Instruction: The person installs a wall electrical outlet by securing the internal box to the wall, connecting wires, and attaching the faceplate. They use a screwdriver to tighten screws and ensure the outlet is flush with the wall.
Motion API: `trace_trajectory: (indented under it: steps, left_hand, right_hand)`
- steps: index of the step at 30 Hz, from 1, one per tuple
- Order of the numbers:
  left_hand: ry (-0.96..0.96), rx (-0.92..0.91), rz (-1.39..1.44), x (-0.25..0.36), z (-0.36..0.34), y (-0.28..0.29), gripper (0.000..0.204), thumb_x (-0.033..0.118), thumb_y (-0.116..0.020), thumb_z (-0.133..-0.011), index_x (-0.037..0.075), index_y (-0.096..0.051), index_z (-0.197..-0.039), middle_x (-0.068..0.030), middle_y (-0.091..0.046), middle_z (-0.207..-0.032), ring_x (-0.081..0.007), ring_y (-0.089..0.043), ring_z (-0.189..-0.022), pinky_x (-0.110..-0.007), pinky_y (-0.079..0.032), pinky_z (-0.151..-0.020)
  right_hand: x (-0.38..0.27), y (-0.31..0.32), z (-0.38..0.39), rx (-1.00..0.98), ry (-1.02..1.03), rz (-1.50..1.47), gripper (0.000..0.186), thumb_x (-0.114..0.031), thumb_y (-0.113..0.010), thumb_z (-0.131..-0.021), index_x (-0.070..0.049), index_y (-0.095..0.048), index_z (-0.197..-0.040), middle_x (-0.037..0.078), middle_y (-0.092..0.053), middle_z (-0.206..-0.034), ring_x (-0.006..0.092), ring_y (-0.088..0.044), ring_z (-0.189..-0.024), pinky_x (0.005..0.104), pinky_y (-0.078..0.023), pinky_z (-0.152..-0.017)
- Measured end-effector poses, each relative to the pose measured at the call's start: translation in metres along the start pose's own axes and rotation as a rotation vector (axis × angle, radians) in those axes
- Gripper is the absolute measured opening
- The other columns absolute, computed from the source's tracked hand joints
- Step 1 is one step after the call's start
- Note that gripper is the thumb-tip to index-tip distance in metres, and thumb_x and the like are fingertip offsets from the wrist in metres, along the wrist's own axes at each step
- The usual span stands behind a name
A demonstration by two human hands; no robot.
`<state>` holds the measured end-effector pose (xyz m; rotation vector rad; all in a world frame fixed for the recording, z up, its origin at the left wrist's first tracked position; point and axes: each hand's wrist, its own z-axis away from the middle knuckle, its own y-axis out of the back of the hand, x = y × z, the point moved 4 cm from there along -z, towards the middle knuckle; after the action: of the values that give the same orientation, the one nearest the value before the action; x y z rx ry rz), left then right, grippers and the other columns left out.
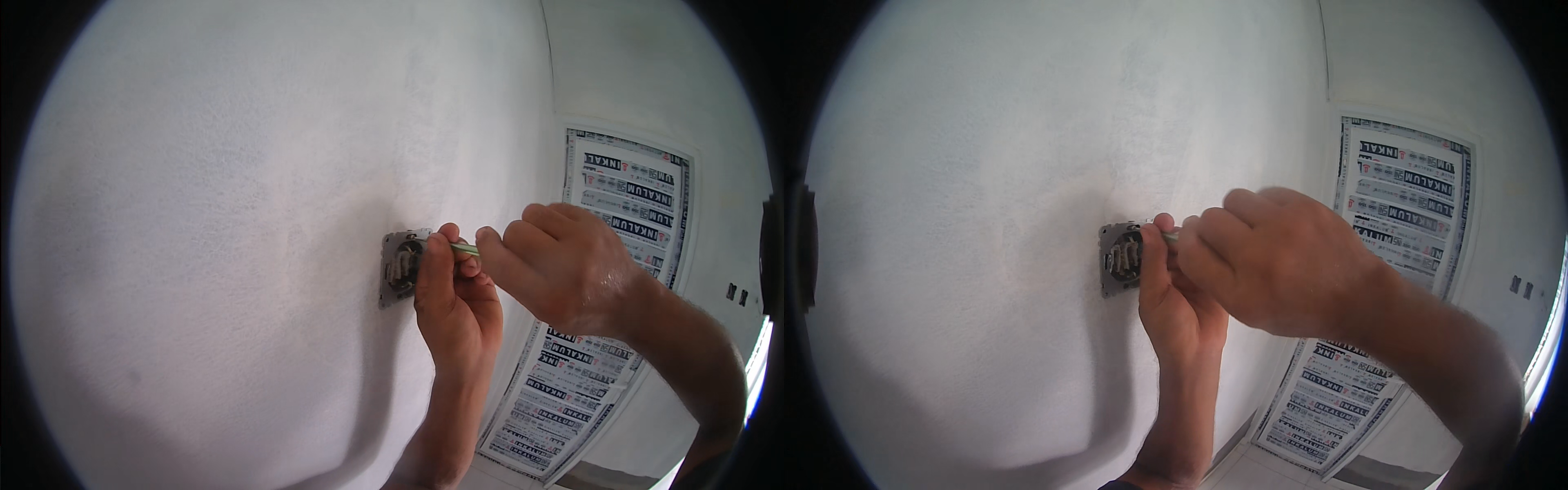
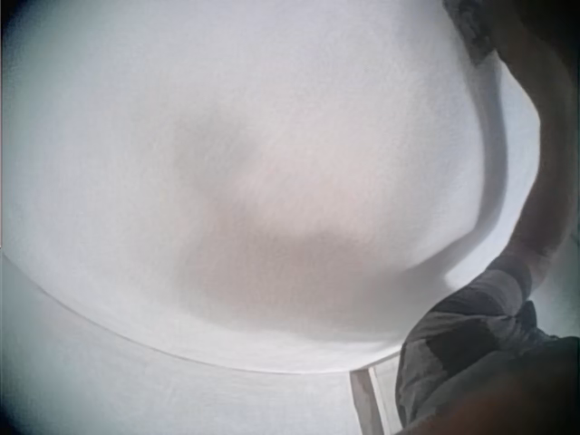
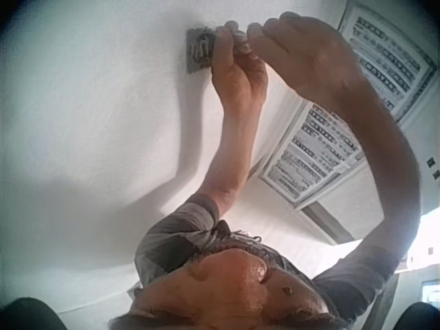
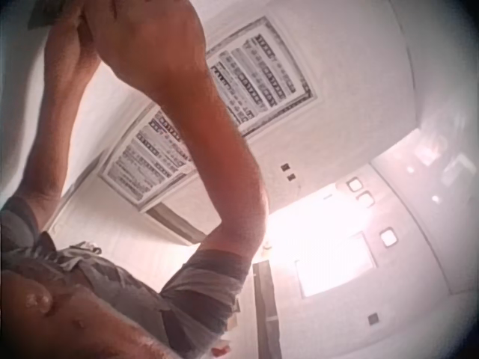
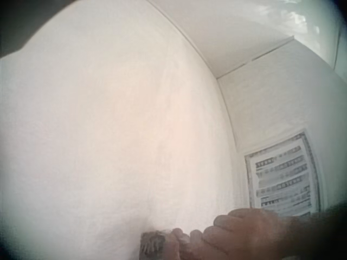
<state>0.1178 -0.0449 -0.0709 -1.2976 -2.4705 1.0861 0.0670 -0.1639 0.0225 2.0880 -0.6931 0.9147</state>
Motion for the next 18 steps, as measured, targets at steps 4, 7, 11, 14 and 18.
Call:
trace_trajectory:
  steps: [4, 7, 11, 14, 18]
  left_hand:
    - [0.0, -0.09, -0.035, -0.01, 0.007, 0.009, 0.022, 0.023, -0.06, -0.109, 0.005, -0.069, -0.119, 0.0001, -0.068, -0.094, -0.0063, -0.06, -0.087, -0.026, -0.048, -0.083]
    - [0.071, -0.113, -0.049, -0.018, 0.015, 0.026, 0.027, 0.025, -0.059, -0.109, 0.004, -0.068, -0.124, -0.0001, -0.067, -0.094, -0.0075, -0.058, -0.087, -0.027, -0.047, -0.085]
    - [0.056, 0.211, -0.261, -0.008, 0.035, 0.058, 0.032, 0.025, -0.058, -0.109, 0.0, -0.066, -0.127, -0.0002, -0.064, -0.091, -0.0101, -0.055, -0.082, -0.029, -0.045, -0.082]
    - [0.092, 0.108, -0.506, 0.007, 0.082, 0.086, 0.03, 0.019, -0.059, -0.108, -0.006, -0.067, -0.122, -0.0041, -0.064, -0.088, -0.0141, -0.058, -0.083, -0.031, -0.046, -0.079]
    - [0.303, 0.055, -0.869, 0.026, 0.169, 0.145, 0.027, 0.014, -0.06, -0.107, -0.01, -0.07, -0.113, -0.0101, -0.069, -0.087, -0.0143, -0.061, -0.077, -0.031, -0.051, -0.073]
  right_hand:
    - [0.023, -0.018, 0.001, -0.242, -0.897, -0.875, 0.02, -0.012, -0.07, -0.093, -0.001, -0.071, -0.11, 0.007, -0.069, -0.075, 0.0116, -0.066, -0.066, 0.0289, -0.052, -0.06]
    - [0.022, -0.021, 0.0, -0.3, -0.957, -0.99, 0.021, -0.01, -0.07, -0.092, -0.001, -0.07, -0.111, 0.006, -0.068, -0.077, 0.0118, -0.066, -0.067, 0.0279, -0.052, -0.061]
    - [0.012, -0.016, -0.003, -0.081, -0.39, -0.445, 0.018, -0.014, -0.076, -0.092, -0.002, -0.069, -0.103, 0.004, -0.062, -0.07, 0.0141, -0.06, -0.06, 0.0303, -0.051, -0.058]
    - [0.007, -0.016, -0.001, -0.02, 0.04, 0.133, 0.02, -0.018, -0.079, -0.091, -0.003, -0.068, -0.101, 0.002, -0.053, -0.064, 0.0158, -0.053, -0.054, 0.0334, -0.049, -0.055]
    - [0.014, -0.013, -0.011, -0.282, -0.319, -0.18, 0.023, -0.019, -0.078, -0.093, -0.001, -0.07, -0.105, 0.0, -0.052, -0.063, 0.0127, -0.05, -0.054, 0.0306, -0.044, -0.053]
